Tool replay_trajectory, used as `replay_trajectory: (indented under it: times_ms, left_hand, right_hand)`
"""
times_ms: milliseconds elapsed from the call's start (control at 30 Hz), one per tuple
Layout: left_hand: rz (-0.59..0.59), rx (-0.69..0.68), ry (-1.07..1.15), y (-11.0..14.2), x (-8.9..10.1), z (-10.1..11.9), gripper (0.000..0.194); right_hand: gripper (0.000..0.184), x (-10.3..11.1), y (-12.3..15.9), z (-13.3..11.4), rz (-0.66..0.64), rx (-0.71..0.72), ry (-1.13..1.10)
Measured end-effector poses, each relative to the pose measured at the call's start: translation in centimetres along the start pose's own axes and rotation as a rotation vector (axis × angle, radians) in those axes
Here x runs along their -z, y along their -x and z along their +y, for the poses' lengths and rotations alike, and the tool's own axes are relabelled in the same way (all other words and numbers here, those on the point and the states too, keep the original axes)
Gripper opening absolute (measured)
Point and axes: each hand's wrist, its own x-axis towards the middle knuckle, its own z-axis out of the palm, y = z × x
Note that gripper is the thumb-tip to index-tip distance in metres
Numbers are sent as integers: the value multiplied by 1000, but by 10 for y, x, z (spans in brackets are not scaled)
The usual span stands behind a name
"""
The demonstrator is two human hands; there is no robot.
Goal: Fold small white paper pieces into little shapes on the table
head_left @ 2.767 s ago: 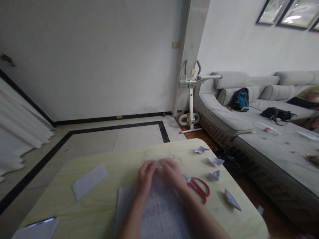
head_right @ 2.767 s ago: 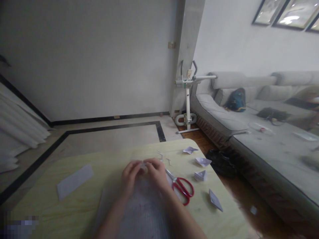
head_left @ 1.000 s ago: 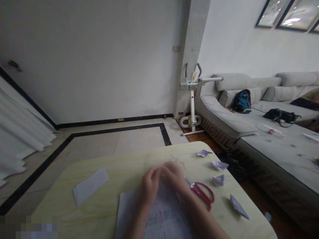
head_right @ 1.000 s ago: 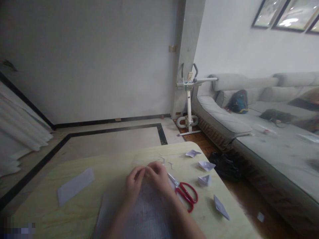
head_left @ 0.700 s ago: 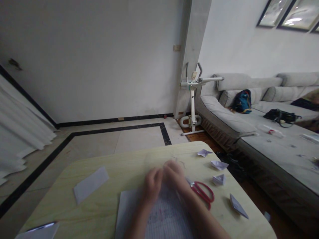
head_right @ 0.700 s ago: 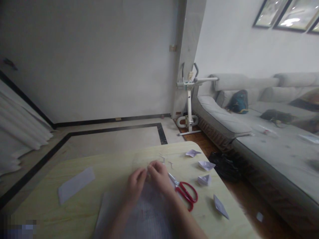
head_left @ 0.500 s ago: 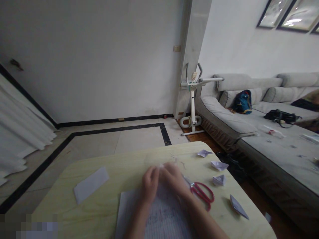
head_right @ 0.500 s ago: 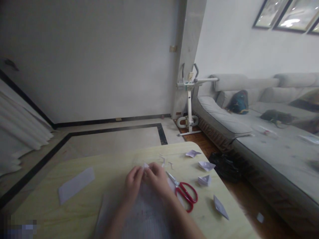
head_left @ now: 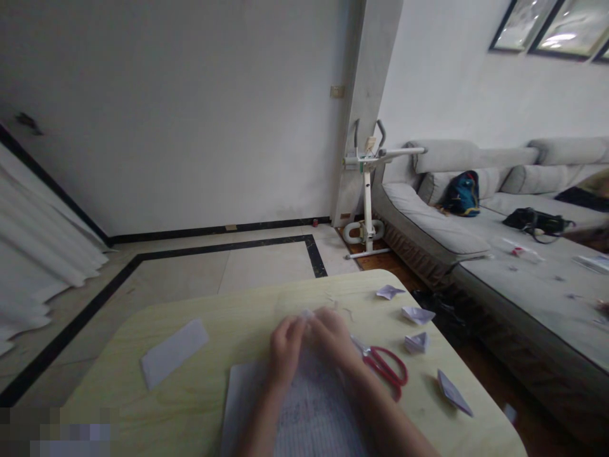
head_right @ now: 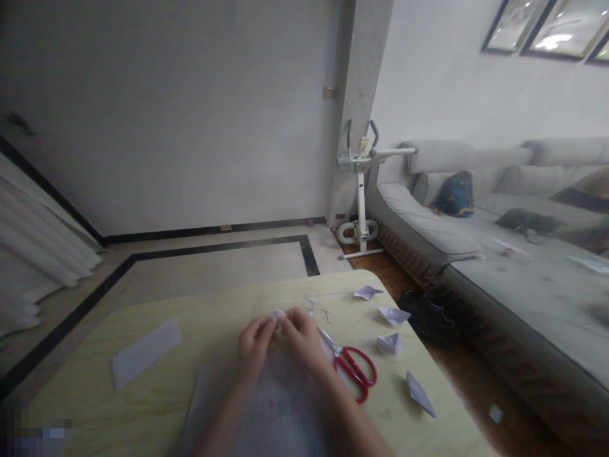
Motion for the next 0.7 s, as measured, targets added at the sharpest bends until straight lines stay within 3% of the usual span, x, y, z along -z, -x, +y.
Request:
replay_trajectory:
  times_ms: [300,700]
  left_hand:
    - [51,18,27,-4,5,2,26]
    - [143,40,101,-9,7,-4,31]
  right_hand:
    - [22,3,-4,5,6,29,18]
    - [22,4,-7,9,25,11,41]
